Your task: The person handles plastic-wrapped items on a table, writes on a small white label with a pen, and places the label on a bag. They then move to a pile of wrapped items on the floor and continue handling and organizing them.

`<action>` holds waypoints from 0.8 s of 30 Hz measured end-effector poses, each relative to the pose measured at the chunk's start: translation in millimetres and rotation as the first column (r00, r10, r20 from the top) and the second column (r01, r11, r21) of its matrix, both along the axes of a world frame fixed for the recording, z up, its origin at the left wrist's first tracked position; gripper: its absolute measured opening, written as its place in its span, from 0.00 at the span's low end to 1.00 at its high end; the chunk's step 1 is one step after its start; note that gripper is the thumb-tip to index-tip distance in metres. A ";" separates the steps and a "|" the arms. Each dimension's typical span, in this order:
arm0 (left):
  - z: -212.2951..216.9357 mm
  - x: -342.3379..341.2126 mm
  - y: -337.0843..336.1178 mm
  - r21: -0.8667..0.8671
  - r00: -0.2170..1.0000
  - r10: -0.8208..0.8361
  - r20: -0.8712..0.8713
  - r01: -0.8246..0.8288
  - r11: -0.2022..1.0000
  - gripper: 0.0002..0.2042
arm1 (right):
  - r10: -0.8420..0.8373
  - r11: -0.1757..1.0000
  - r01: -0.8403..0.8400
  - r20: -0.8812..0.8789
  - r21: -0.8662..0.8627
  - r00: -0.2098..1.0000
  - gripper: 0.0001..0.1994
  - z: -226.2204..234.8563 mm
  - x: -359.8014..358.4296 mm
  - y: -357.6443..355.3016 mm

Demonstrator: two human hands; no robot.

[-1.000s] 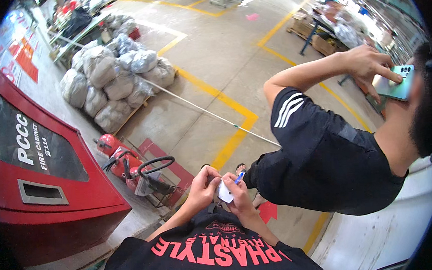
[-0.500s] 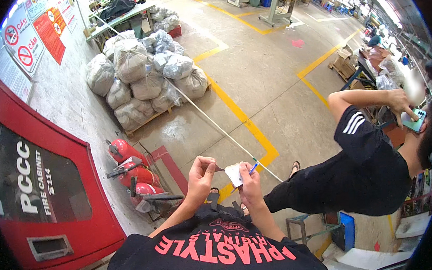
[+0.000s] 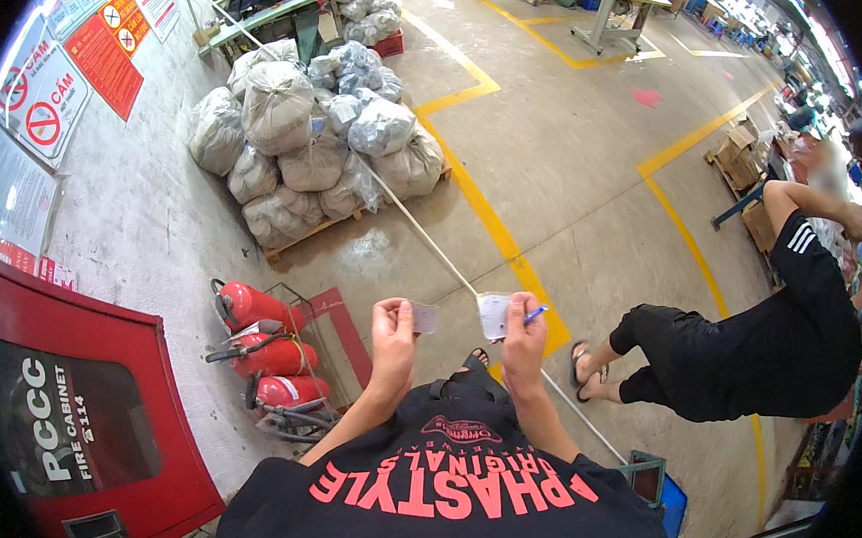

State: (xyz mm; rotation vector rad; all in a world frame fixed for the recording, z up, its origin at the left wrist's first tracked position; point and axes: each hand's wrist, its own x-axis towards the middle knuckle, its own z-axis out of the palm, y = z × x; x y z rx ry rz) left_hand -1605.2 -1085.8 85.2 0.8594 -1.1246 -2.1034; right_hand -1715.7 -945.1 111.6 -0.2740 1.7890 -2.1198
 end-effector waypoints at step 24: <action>-13.6 -290.4 -132.8 0.185 0.931 -0.365 -0.009 0.360 0.914 0.08 | 0.565 0.777 -0.318 -0.380 0.543 0.732 0.09 -14.4 -298.4 -165.8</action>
